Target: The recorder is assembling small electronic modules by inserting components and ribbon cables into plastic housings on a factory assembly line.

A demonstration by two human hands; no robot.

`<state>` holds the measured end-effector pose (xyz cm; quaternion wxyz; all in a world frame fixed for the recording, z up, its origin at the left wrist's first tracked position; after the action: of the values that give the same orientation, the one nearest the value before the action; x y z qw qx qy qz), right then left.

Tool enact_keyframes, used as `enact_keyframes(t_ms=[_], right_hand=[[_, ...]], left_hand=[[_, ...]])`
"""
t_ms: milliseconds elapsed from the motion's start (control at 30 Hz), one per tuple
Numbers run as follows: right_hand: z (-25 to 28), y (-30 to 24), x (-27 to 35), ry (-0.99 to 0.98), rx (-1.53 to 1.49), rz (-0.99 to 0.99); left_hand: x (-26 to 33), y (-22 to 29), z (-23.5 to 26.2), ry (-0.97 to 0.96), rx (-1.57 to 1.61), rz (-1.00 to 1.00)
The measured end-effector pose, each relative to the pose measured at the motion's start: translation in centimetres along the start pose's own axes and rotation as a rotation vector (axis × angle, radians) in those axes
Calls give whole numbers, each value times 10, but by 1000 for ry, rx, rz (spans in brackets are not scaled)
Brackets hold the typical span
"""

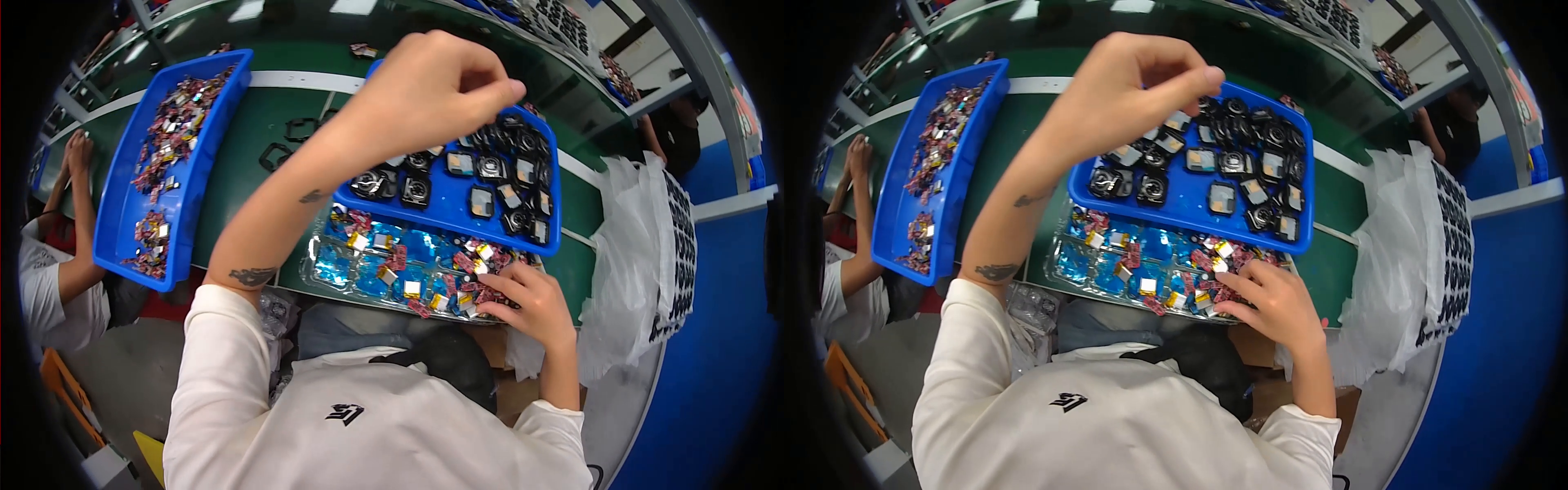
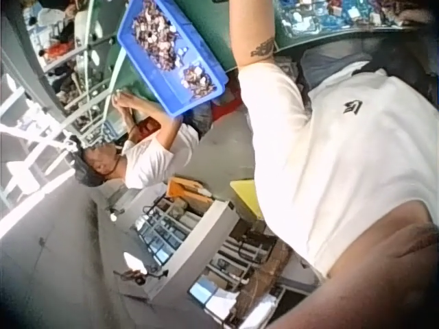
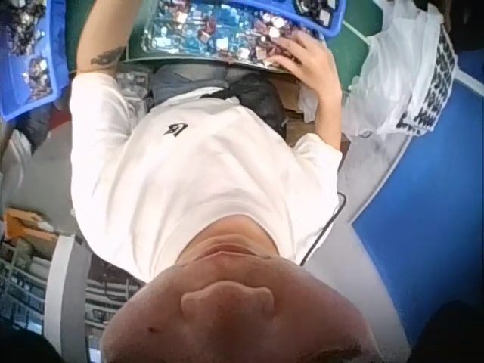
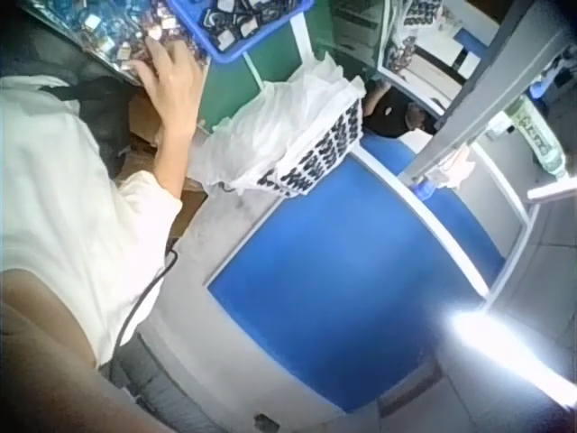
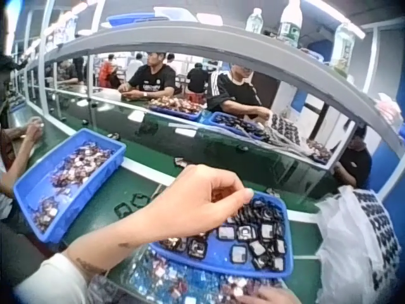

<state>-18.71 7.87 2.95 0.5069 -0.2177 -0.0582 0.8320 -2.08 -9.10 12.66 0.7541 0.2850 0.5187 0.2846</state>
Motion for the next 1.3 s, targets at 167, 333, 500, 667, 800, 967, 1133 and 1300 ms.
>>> enact_keyframes(t_ms=[167, 333, 500, 667, 800, 967, 1133, 1300], right_hand=[[-1, -21, -18, 259, -41, 57], [-8, -17, -18, 305, -170, -21], [5, -5, 8, 600, -208, 14], [8, 17, 15, 731, -236, -98], [10, 31, 23, 867, -185, -165], [8, 44, 39, 1006, -212, -241], [2, 51, 37, 984, -257, -297], [0, 54, 44, 998, -294, -339]], left_hand=[[17, 6, 0, 21, 28, 0], [70, 36, 58, 168, -374, -256], [181, 19, 207, 862, -1062, 94], [234, -13, 289, 804, -1218, 113], [136, -59, 259, 135, -1019, 54], [74, -154, 246, -694, -1239, 483], [68, -225, 249, -837, -1298, 412], [74, -216, 249, -727, -935, 492]])
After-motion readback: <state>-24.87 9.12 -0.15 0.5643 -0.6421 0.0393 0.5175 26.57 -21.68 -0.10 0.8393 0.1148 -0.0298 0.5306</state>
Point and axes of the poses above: each hand's wrist, its own x-axis away from the middle knuckle, its own z-axis out of the back of the hand, y = z × x, the point moved 6 cm from there along -x, towards the middle knuckle, and after that the axes turned 11 degrees about y, right-handed, at the moved point
